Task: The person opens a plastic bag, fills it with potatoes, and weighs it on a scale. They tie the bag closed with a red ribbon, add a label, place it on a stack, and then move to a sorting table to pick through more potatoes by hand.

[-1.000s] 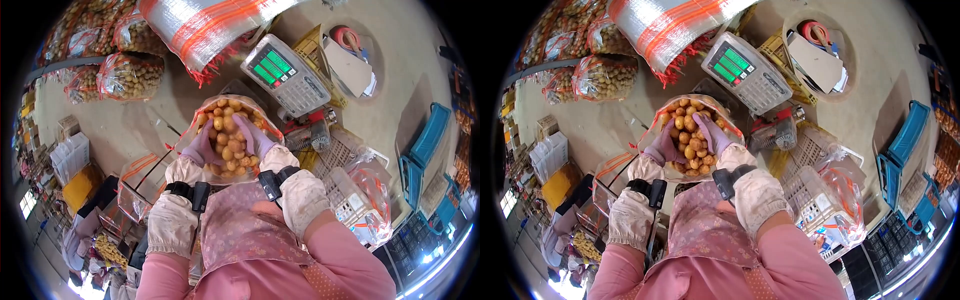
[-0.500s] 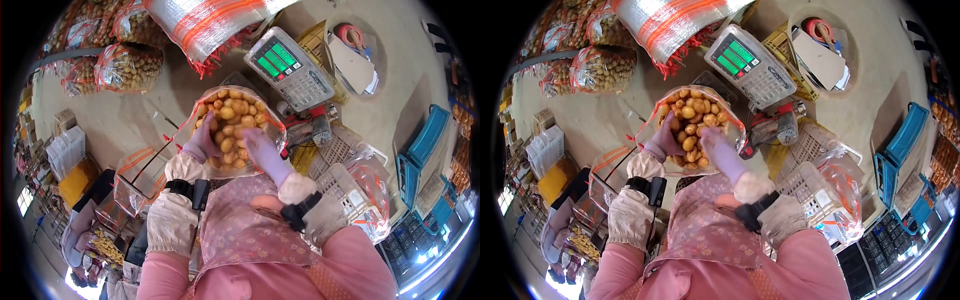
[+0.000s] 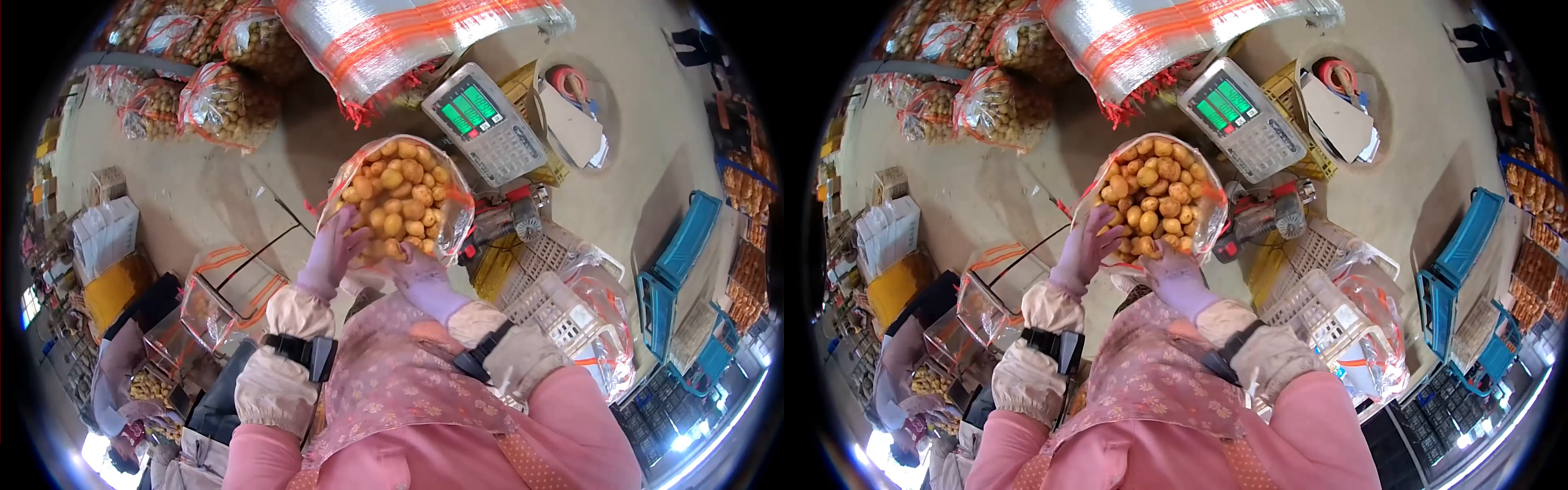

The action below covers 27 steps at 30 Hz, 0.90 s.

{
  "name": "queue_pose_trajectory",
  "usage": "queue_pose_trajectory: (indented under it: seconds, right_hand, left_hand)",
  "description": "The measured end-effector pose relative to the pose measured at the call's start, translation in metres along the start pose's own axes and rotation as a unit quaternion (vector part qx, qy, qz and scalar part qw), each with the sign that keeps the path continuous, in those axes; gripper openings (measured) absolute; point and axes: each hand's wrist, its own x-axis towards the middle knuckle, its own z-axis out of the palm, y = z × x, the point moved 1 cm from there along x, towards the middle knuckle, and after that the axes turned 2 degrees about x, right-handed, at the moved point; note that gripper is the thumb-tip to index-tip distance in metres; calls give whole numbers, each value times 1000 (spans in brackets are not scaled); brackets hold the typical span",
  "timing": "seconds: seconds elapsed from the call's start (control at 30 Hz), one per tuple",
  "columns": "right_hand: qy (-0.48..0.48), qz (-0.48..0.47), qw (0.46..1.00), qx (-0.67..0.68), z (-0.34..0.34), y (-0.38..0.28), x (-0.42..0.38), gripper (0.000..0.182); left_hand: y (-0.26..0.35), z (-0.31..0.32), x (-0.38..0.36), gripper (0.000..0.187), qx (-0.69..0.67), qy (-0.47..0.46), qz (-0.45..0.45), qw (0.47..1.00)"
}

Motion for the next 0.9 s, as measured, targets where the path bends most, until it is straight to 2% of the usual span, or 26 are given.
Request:
queue_pose_trajectory:
  seconds: [0.03, 0.1, 0.17, 0.2, 0.33, 0.43, 0.47, 0.5, 0.53, 0.57, 0.6, 0.63, 0.67, 0.7, 0.73, 0.77, 0.8, 0.83, 0.9]
  right_hand:
    - [1, -2, 1000, -5, -8, -11, -6, 34]
    - [89, -69, 992, -57, -35, -44, -16, 34]
    - [108, -88, 989, -54, -49, -79, -26, 37]
    - [122, -106, 986, -43, -53, -99, -29, 41]
    - [124, -162, 977, -58, -44, -177, -38, 41]
    - [92, -241, 962, -83, -18, -237, -41, 40]
    - [53, -269, 959, -68, -6, -256, -40, 35]
    - [37, -318, 945, -60, 9, -270, -41, 32]
    - [13, -377, 925, -47, 26, -285, -41, 28]
    - [-39, -376, 926, -17, 32, -311, -46, 28]
    - [-74, -345, 932, 87, 50, -322, -52, 26]
    - [-86, -375, 922, 44, 61, -327, -52, 25]
    - [-91, -376, 921, 45, 69, -343, -57, 24]
    - [-101, -408, 907, -6, 74, -352, -56, 25]
    - [-135, -387, 912, 26, 83, -362, -59, 25]
    - [-163, -421, 892, 19, 93, -370, -61, 25]
    - [-163, -407, 898, 24, 100, -376, -60, 24]
    - [-161, -389, 907, 29, 108, -382, -59, 24]
    - [-185, -425, 886, 14, 126, -399, -58, 23]
  left_hand:
    - [21, 11, -23, 45, -147, 16, -84, 985]
    - [28, 13, -59, 43, -150, -8, -59, 987]
    - [29, 11, -94, 43, -83, -113, 30, 990]
    - [38, 12, -115, 47, -130, -158, 7, 979]
    - [48, -14, -196, 53, -202, -164, 81, 962]
    - [30, -60, -250, 54, -207, -100, 126, 965]
    - [28, -70, -274, 51, -247, -99, 186, 946]
    - [7, -90, -287, 47, -191, -37, 198, 961]
    - [5, -104, -322, 44, -176, 25, 144, 974]
    - [0, -121, -355, 43, -200, 21, 138, 970]
    - [-49, -142, -345, 42, -163, 63, 234, 956]
    - [-71, -155, -363, 41, -166, 107, 244, 949]
    - [-72, -161, -400, 40, -227, 134, 228, 937]
    - [-111, -176, -399, 38, -283, 152, 269, 908]
    - [-136, -187, -420, 36, -282, 216, 269, 895]
    - [-161, -193, -443, 34, -281, 275, 263, 881]
    - [-190, -197, -459, 34, -298, 304, 280, 861]
    - [-225, -200, -473, 31, -266, 405, 275, 831]
    - [-286, -196, -502, 27, -211, 574, 251, 751]
